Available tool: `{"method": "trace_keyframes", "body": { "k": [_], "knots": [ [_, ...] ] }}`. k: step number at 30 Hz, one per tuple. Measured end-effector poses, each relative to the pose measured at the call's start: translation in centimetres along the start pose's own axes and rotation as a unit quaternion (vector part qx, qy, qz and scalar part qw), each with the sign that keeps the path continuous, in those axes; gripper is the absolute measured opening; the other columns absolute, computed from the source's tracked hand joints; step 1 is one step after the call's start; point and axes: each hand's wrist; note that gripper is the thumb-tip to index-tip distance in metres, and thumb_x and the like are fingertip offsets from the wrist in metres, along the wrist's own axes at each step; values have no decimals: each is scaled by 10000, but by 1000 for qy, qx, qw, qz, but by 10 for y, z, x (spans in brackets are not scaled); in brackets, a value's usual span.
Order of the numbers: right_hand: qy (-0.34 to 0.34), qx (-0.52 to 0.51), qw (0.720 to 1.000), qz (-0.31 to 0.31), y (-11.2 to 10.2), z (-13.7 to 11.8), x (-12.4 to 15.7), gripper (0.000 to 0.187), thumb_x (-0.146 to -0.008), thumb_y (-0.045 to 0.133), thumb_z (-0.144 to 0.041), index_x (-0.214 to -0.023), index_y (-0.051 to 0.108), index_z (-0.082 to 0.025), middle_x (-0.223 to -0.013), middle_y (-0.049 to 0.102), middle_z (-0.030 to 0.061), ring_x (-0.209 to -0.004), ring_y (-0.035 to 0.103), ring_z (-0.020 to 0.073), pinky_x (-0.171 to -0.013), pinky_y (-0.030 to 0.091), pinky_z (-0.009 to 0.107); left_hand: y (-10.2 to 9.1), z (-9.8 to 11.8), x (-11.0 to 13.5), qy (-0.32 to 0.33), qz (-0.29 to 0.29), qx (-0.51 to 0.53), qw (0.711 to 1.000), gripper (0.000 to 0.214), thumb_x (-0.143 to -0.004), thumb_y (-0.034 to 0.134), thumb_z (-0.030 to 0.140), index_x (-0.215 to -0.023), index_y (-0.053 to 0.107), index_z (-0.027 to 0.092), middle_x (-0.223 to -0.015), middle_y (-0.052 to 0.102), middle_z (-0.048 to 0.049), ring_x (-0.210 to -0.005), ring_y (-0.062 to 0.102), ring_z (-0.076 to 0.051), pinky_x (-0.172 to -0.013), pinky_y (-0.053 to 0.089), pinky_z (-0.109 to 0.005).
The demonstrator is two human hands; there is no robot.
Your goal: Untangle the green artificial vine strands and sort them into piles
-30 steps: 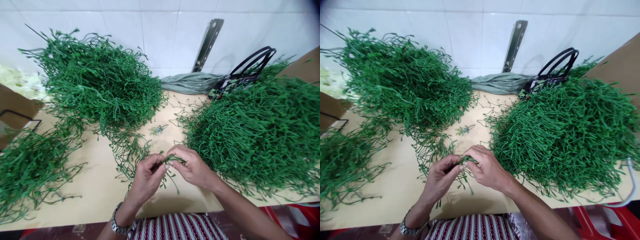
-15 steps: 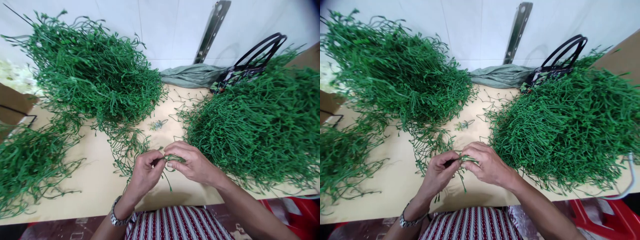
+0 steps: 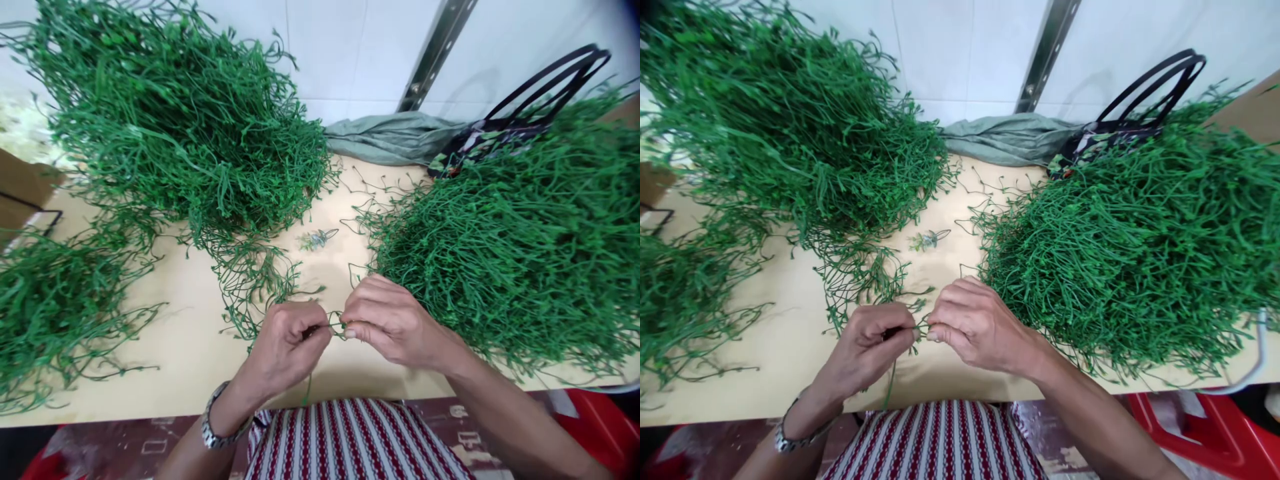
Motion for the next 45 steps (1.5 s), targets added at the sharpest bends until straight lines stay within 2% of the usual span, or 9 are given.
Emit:
{"method": "trace_keyframes", "body": {
  "k": [4,9,15,20,24,33,37,40,45],
  "knots": [
    [-12,-54,998,-13,-4,-5,3,143,-839,505,-180,-731,589,-139,-664,569,35,-630,502,126,-602,398,282,-11,5,7,44,-57,21,997,271,-718,448,51,-471,381,138,-466,320,47,-458,318,-63,-481,219,-230],
    [49,-111,985,127,-11,-7,3,120,-819,486,-106,-737,553,-163,-686,548,25,-656,530,126,-559,416,251,-22,0,8,24,-15,83,996,255,-739,464,58,-501,425,139,-461,372,49,-433,348,-54,-450,242,-205],
    [88,-76,985,124,-5,-2,-10,142,-867,417,-120,-810,541,-158,-733,543,30,-693,521,124,-616,420,253,-11,-6,-8,-26,-31,51,998,221,-708,475,68,-498,452,132,-452,372,48,-441,352,-57,-449,253,-192],
    [85,-76,993,20,15,3,-7,204,-841,521,-274,-991,539,-136,-869,548,66,-788,526,144,-666,430,258,-3,-13,-10,-70,2,99,993,201,-732,471,115,-531,474,130,-475,363,50,-459,334,-60,-454,258,-189],
    [94,-56,994,16,23,3,-3,125,-859,486,-229,-813,557,-136,-712,510,23,-647,481,112,-565,374,228,-5,-17,-5,-47,-8,99,994,211,-762,462,134,-553,491,128,-493,376,43,-476,349,-68,-468,263,-198],
    [23,29,990,-139,-8,-27,10,186,-849,464,-184,-679,527,-148,-649,467,6,-599,397,108,-534,277,262,-22,2,19,98,-132,-30,986,201,-697,399,32,-538,385,155,-486,379,32,-488,359,-91,-492,228,-250],
    [48,35,996,-64,-29,-31,16,217,-822,469,-111,-609,490,-151,-558,408,-12,-533,344,98,-495,225,263,-36,7,24,95,-76,-10,993,245,-725,390,18,-523,412,155,-464,379,29,-462,362,-90,-478,229,-252],
    [45,15,998,-33,-34,-25,10,176,-823,482,-108,-663,536,-157,-565,462,-5,-553,374,107,-516,261,266,-38,4,17,77,-75,22,994,229,-753,429,47,-555,480,151,-492,437,18,-483,404,-93,-482,266,-243],
    [72,-80,988,109,-4,-10,-11,137,-859,480,-184,-757,570,-187,-753,624,29,-763,516,152,-712,397,304,-18,-8,-1,-26,-7,139,990,165,-770,504,137,-611,549,130,-516,472,18,-483,409,-78,-467,312,-205]
  ]
}}
Point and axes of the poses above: each hand's wrist, its own x-axis away from the middle knuckle, its own y-axis out of the palm, z = x × y
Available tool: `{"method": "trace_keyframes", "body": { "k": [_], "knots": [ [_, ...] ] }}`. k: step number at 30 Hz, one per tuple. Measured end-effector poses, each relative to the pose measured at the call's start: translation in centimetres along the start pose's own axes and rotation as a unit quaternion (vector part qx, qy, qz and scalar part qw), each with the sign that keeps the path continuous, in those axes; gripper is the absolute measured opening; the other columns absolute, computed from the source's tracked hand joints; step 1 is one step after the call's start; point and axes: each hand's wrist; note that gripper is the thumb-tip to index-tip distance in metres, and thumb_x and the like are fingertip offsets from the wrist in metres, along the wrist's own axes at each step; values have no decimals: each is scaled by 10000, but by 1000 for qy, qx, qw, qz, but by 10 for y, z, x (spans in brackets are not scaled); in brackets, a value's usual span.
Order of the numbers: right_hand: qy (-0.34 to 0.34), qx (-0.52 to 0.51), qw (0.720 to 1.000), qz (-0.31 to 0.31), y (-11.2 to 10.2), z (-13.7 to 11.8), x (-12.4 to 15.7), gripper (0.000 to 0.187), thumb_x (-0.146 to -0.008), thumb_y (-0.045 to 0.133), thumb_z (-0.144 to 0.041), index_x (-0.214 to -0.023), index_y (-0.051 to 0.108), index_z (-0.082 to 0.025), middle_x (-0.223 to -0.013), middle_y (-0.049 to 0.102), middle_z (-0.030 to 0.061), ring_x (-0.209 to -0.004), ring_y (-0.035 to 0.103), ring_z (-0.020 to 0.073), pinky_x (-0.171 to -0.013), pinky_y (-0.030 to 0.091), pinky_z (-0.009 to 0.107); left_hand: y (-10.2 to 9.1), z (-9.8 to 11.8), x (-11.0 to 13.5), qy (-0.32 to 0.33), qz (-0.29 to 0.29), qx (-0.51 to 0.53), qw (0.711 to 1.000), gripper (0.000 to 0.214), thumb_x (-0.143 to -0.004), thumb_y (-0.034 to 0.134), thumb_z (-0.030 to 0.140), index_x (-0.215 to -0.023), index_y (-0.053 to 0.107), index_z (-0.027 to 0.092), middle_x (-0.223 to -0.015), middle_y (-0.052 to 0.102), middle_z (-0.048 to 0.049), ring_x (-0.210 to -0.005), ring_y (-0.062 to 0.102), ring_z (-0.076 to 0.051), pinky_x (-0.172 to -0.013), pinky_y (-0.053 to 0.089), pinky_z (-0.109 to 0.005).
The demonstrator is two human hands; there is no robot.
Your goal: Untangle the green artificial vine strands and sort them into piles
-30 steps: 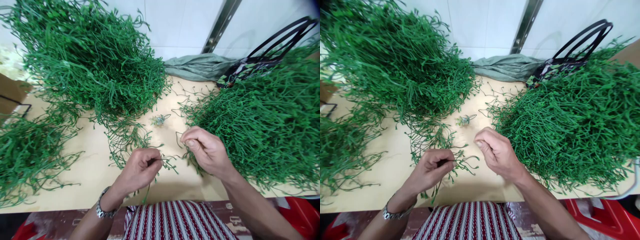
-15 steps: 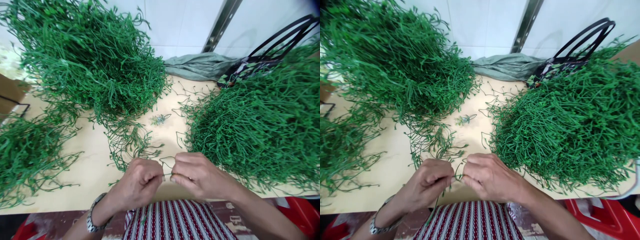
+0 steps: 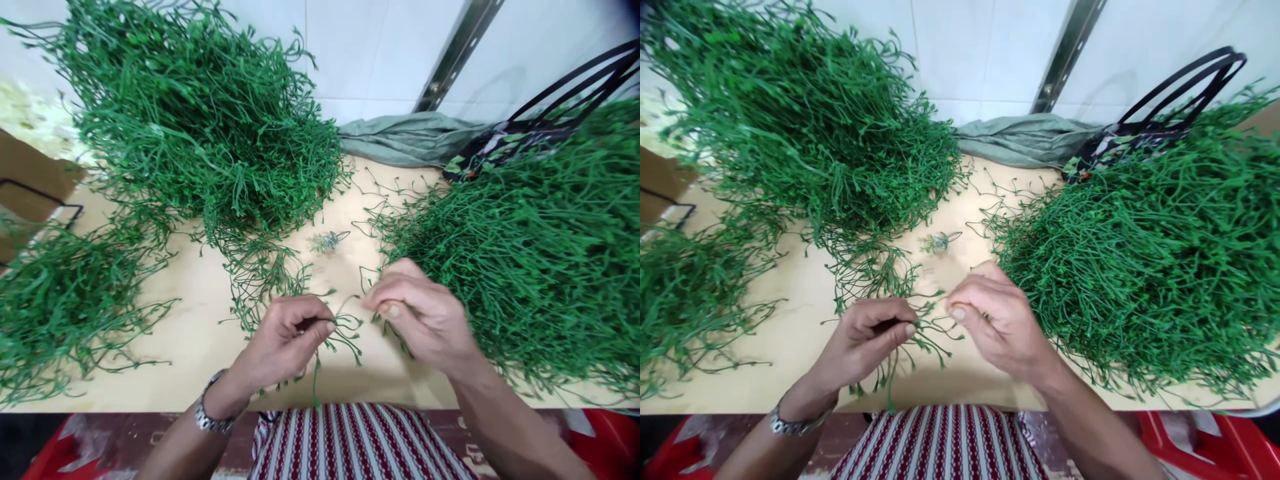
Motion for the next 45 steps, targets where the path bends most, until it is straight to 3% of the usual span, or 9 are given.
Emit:
{"method": "trace_keyframes", "body": {
  "k": [3,7,10,14,20,26,34,39,45],
  "knots": [
    [82,-103,991,19,26,9,-2,210,-906,398,-269,-773,536,-183,-840,622,43,-827,549,153,-746,427,299,11,-10,-4,-49,9,93,994,180,-753,536,180,-582,548,127,-483,421,38,-466,357,-66,-459,304,-198],
    [198,-158,967,26,48,13,4,288,-935,304,-349,-806,494,-176,-719,549,9,-667,520,114,-611,419,233,21,-17,-3,-94,114,173,974,123,-721,585,204,-629,593,122,-486,457,35,-461,369,-65,-448,310,-192],
    [212,-151,965,7,55,11,10,303,-938,271,-380,-956,494,-176,-754,539,10,-640,504,108,-571,410,218,28,-20,-3,-99,179,172,964,93,-713,596,193,-652,617,127,-505,506,23,-470,407,-75,-449,331,-194],
    [173,-127,976,-38,54,10,13,270,-909,388,-333,-1116,450,-171,-1009,575,68,-921,552,152,-785,440,267,33,-26,-5,-55,200,156,966,70,-716,575,160,-667,620,138,-623,588,-8,-573,498,-103,-542,406,-209],
    [103,14,982,-156,37,9,13,232,-890,388,-197,-1111,459,-190,-999,612,70,-898,574,166,-751,449,291,17,-22,2,6,39,-63,997,189,-803,451,127,-659,574,137,-565,508,5,-552,458,-103,-539,353,-222],
    [17,186,949,-255,22,-8,16,107,-831,385,-137,-769,467,-166,-631,526,20,-521,438,130,-477,292,270,4,2,14,109,-91,-288,947,192,-620,394,-8,-550,415,169,-510,382,26,-494,344,-107,-482,222,-267],
    [-88,39,943,-319,-8,-13,19,149,-753,363,-96,-687,441,-206,-561,452,-19,-513,371,112,-496,257,265,-16,18,14,163,-266,-136,940,217,-606,416,-6,-519,416,193,-463,456,14,-474,407,-122,-495,298,-280],
    [-31,25,978,-204,-19,3,13,162,-856,398,-172,-734,503,-195,-613,502,-3,-603,447,127,-619,343,284,-14,1,0,-6,-94,98,991,152,-794,487,129,-694,599,148,-629,551,-24,-563,481,-101,-521,381,-228],
    [187,-25,982,22,11,15,9,188,-916,365,-302,-850,504,-194,-548,410,-46,-465,391,91,-474,325,212,1,-18,-16,-115,40,318,940,159,-684,670,273,-678,617,124,-696,530,-14,-565,511,-84,-470,402,-185]
  ]
}}
Point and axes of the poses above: each hand's wrist, its own x-axis away from the middle knuckle, its own y-axis out of the palm, z = x × y
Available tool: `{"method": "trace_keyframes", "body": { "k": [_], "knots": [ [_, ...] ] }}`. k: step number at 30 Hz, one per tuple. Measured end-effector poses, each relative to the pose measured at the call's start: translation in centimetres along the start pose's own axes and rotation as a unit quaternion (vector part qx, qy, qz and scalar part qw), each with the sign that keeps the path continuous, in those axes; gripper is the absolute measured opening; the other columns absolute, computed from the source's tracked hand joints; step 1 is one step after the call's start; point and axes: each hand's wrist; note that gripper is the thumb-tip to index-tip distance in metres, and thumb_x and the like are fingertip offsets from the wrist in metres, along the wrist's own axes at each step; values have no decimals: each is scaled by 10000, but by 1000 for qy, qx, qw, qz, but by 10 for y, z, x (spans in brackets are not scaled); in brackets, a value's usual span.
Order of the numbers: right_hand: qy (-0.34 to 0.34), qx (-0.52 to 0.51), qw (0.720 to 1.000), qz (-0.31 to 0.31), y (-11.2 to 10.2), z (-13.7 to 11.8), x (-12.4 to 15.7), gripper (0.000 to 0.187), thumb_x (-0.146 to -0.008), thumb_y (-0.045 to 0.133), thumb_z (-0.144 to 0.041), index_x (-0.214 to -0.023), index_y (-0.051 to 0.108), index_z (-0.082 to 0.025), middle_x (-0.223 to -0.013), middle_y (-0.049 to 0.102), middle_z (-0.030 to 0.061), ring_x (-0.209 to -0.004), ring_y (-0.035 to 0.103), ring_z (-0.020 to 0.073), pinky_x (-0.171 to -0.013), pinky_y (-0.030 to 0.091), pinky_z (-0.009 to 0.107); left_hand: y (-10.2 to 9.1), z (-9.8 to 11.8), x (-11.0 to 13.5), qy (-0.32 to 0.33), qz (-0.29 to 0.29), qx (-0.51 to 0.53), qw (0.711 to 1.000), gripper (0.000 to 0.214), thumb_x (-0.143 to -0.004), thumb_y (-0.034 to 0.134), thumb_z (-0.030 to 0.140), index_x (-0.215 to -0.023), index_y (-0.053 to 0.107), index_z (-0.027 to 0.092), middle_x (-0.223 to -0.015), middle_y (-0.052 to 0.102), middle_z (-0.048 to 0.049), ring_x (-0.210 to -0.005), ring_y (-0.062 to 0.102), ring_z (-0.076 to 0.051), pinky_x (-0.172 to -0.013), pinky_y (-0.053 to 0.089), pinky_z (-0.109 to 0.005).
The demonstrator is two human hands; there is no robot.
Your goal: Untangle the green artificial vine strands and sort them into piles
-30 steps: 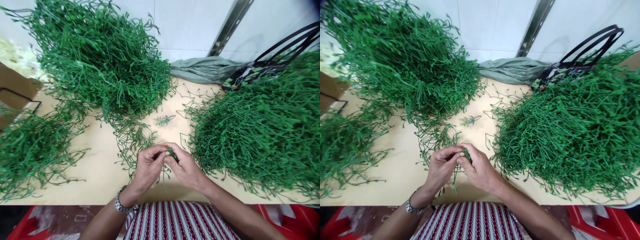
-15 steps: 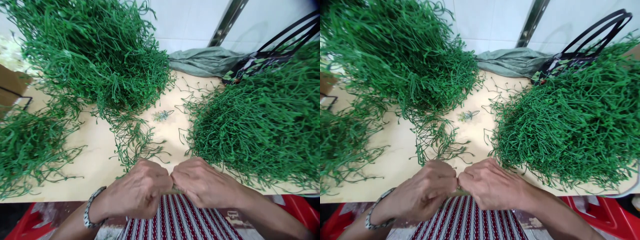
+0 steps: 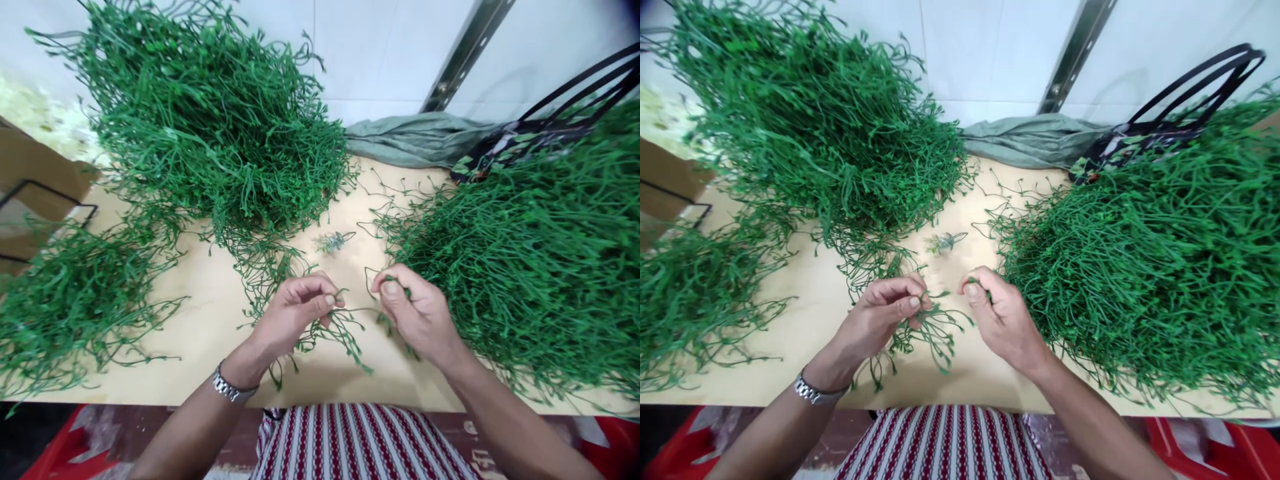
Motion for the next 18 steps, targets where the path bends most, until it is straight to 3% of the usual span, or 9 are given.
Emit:
{"method": "trace_keyframes", "body": {
  "k": [3,6,9,12,15,18],
  "knots": [
    [5,-20,999,-45,14,-1,-3,205,-898,394,-340,-920,524,-183,-567,435,-41,-471,377,87,-456,315,199,4,-4,-3,-9,27,3,1000,175,-657,687,276,-664,613,117,-648,536,-6,-496,509,-81,-464,406,-202],
    [12,-12,992,-121,22,-2,-5,183,-845,492,-343,-921,532,-181,-580,461,-47,-472,370,77,-428,286,181,9,-4,-2,41,55,-71,995,114,-695,641,230,-657,633,123,-621,520,4,-507,490,-76,-482,393,-199],
    [7,46,990,-132,27,-1,-3,129,-799,561,-300,-789,527,-176,-576,459,-54,-486,375,71,-441,276,176,12,-4,-1,79,70,-128,986,86,-709,603,161,-637,635,128,-609,512,11,-549,471,-75,-505,376,-187],
    [-21,57,990,-127,30,0,0,121,-829,516,-250,-738,505,-171,-582,467,-47,-505,401,78,-475,304,185,13,-5,-1,66,67,-127,987,91,-715,588,139,-634,627,124,-586,505,20,-525,457,-66,-491,359,-184],
    [-50,34,989,-135,31,-1,1,152,-865,432,-196,-746,521,-168,-596,495,-32,-534,452,88,-526,356,195,13,-7,-1,46,59,-49,996,72,-715,609,163,-657,625,123,-573,499,27,-453,411,-46,-440,309,-184],
    [-58,-35,986,-151,30,-2,1,209,-897,377,-221,-805,554,-159,-665,562,-5,-605,525,98,-593,414,203,12,-10,-1,11,22,115,993,82,-685,643,192,-655,615,122,-622,536,14,-402,366,-26,-404,275,-186]
  ]
}}
Point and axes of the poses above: each hand's wrist, its own x-axis away from the middle knuckle, its own y-axis out of the palm, z = x × y
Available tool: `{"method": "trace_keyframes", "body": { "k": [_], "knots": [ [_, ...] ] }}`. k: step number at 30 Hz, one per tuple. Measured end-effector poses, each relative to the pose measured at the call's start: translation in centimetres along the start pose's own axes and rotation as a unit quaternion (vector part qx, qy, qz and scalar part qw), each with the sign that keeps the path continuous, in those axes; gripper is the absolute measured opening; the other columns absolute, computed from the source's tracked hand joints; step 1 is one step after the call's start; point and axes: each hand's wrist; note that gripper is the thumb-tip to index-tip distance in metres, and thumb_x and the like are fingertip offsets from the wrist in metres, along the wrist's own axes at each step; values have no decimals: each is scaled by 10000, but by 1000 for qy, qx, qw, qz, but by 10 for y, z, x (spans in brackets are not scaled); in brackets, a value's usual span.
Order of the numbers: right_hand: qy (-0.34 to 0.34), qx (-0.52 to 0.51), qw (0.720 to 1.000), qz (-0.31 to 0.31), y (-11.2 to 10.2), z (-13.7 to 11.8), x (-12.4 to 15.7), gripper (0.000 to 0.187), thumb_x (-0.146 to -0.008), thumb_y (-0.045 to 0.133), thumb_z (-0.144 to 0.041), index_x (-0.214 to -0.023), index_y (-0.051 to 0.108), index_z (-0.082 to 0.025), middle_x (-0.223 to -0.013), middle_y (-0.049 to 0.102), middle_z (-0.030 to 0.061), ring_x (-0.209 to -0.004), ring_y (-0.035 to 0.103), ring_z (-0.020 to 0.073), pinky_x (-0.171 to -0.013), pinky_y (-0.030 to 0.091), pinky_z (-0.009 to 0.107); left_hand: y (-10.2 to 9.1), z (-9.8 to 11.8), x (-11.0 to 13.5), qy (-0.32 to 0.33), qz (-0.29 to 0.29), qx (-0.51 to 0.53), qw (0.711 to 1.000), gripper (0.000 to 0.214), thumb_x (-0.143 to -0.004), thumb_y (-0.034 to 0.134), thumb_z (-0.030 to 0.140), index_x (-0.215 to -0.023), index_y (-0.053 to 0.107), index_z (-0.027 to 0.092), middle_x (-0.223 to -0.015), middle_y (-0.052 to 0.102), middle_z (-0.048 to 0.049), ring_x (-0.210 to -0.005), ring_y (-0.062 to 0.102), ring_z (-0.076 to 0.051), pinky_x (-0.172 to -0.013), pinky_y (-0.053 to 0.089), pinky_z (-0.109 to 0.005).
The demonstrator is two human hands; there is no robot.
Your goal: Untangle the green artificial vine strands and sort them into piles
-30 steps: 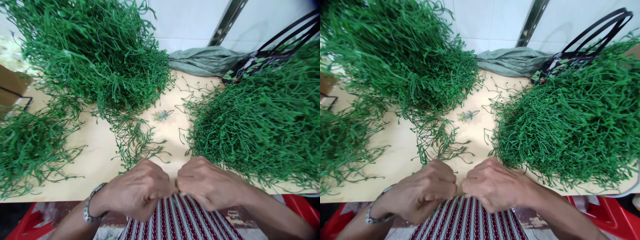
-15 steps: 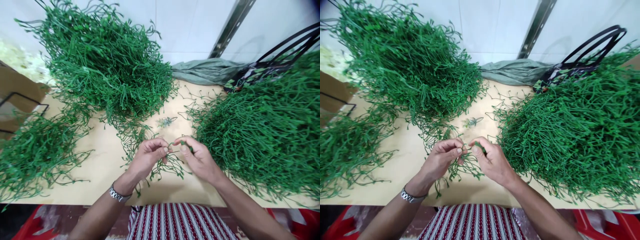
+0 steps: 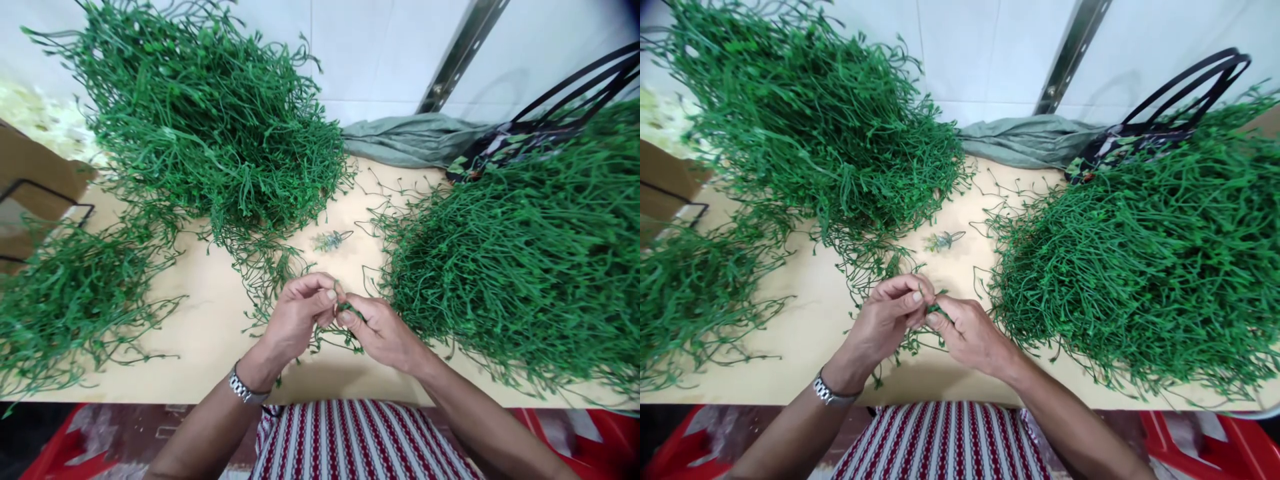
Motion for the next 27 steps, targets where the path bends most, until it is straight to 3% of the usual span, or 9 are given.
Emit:
{"method": "trace_keyframes", "body": {
  "k": [3,6,9,13,15,18,21,24,27],
  "knots": [
    [-3,-84,996,-11,0,1,0,273,-917,354,-315,-841,557,-151,-711,601,14,-640,563,106,-622,455,213,0,-2,1,-34,-22,103,994,86,-651,662,181,-651,604,118,-678,595,-13,-379,356,-16,-384,274,-177],
    [-19,-114,993,-25,0,2,0,294,-921,346,-351,-833,547,-155,-726,616,25,-663,582,114,-639,470,227,1,-3,2,-46,-29,136,989,105,-645,665,188,-638,585,121,-593,610,-17,-357,325,-23,-362,266,-164],
    [-58,-69,995,-30,-1,2,0,290,-922,348,-329,-802,546,-155,-718,607,30,-652,568,113,-609,440,219,2,0,3,-63,-35,132,989,149,-637,675,202,-600,562,111,-491,554,-2,-351,277,-24,-342,226,-148],
    [-149,33,987,-41,-7,0,0,350,-919,322,-314,-644,477,-163,-550,458,-6,-508,413,102,-505,336,232,2,7,-1,-59,-24,140,988,134,-654,664,196,-615,556,127,-356,328,84,-326,200,-28,-333,223,-147],
    [-169,62,983,-40,-16,-4,2,342,-916,328,-295,-630,463,-165,-546,416,-10,-518,388,107,-511,323,240,1,12,-3,-37,-19,127,991,116,-668,655,191,-632,563,130,-352,333,83,-317,225,-35,-343,254,-160],
    [-137,110,984,29,-37,-11,9,249,-893,400,-271,-705,515,-155,-772,516,59,-748,497,151,-656,385,272,-2,19,-5,2,-17,77,997,89,-701,633,179,-648,589,121,-409,486,28,-360,385,-73,-441,382,-223],
    [-110,139,973,151,-55,-15,15,174,-869,438,-236,-736,525,-167,-1028,529,101,-986,495,213,-807,376,331,-3,24,-6,24,-18,54,998,78,-730,606,163,-662,615,125,-478,572,-6,-469,516,-120,-623,455,-309],
    [-63,89,967,228,-55,-14,14,130,-877,419,-194,-795,520,-193,-775,564,21,-674,540,129,-618,398,247,-1,27,-6,51,-18,41,998,80,-720,609,135,-649,641,121,-630,639,-43,-662,591,-157,-755,434,-312],
    [-12,100,981,167,-40,-11,3,126,-871,435,-213,-913,552,-199,-647,517,-16,-559,489,105,-547,370,219,4,28,-6,74,-33,24,996,97,-711,605,109,-633,663,110,-791,650,-74,-804,578,-162,-799,409,-279]
  ]
}}
Point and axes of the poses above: each hand's wrist, its own x-axis away from the middle knuckle, its own y-axis out of the palm, z = x × y
